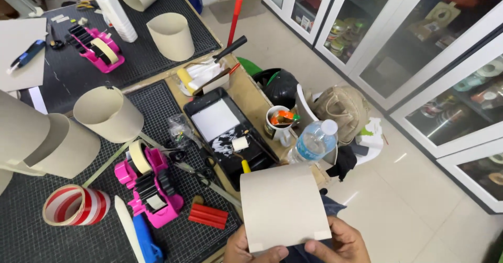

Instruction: Assembling cardboard containers by applying glue to the edges and joining the pieces together.

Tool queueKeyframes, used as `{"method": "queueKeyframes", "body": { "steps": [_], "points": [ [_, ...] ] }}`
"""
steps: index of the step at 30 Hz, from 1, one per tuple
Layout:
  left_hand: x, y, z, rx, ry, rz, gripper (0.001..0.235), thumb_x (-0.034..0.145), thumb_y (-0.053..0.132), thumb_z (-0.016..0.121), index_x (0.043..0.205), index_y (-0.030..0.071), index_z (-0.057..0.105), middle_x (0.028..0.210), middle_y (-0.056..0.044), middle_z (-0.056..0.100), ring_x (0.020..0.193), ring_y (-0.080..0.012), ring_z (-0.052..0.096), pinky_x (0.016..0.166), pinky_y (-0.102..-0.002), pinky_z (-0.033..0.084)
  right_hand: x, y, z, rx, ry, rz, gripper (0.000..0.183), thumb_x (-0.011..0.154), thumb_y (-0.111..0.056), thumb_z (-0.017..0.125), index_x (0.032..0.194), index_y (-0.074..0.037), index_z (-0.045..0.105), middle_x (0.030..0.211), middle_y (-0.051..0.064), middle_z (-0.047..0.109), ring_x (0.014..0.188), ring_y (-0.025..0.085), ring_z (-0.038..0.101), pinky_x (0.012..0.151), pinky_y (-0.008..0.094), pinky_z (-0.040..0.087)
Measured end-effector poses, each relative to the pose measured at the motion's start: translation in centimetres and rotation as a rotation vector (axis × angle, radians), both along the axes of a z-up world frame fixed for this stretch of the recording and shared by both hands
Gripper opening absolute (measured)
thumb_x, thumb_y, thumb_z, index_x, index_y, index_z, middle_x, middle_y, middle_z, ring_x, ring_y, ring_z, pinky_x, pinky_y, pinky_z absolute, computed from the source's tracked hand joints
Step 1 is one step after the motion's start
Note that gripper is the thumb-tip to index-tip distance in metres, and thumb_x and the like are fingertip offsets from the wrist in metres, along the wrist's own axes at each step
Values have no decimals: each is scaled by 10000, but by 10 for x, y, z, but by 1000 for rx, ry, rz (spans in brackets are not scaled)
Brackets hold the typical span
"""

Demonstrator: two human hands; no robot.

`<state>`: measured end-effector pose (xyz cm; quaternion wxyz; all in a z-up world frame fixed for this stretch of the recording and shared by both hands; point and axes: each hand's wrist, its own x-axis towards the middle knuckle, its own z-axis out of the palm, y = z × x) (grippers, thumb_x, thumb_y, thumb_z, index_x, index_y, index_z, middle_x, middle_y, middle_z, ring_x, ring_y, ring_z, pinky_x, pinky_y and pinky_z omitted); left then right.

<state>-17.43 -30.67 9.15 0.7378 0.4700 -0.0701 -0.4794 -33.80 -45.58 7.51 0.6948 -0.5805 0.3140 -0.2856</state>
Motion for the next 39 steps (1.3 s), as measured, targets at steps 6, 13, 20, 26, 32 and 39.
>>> {"method": "queueKeyframes", "body": {
  "steps": [6,13,20,26,32,39],
  "points": [
    [26,0,-22,-158,-325,-79,519,733,34,905,1200,-61,701,958,-203,832,758,-241,755,677,-372,645,9,18,11,42,2,-78,340,730,22,883,1054,79,799,937,144,844,890,199,743,826,313,548],
    [36,2,1,-161,-415,75,502,732,36,882,1205,-48,736,1096,-185,839,1029,-275,781,895,-399,617,-8,14,34,-380,-115,-246,572,968,-435,594,1238,63,665,1017,222,800,1025,273,767,1114,414,465],
    [12,-13,-23,-309,-292,129,644,711,-25,913,1298,-35,646,1144,-171,792,1058,-262,735,925,-424,592,-52,-9,12,-257,-89,-306,459,1015,-285,524,1267,78,649,886,228,771,946,316,754,1004,449,553],
    [-76,-58,-9,-220,-178,169,614,697,0,921,1254,5,664,1102,-107,787,1000,-205,708,883,-399,577,-164,-65,-29,-434,74,-165,511,970,-434,548,1205,-11,711,840,156,833,887,247,828,965,385,620],
    [-189,-123,6,-346,-179,149,544,739,47,918,1223,7,673,1103,-68,781,991,-148,694,906,-334,570,-315,-137,-41,-329,459,-104,525,947,-390,494,1259,-65,765,968,195,934,1003,233,860,959,329,571],
    [-233,-163,4,-292,-186,195,455,737,72,904,1151,11,726,1067,-95,798,972,-178,712,883,-346,575,-345,-156,-53,-170,501,-225,445,959,-278,536,1200,14,768,947,249,885,936,296,826,923,358,573]
  ]
}}
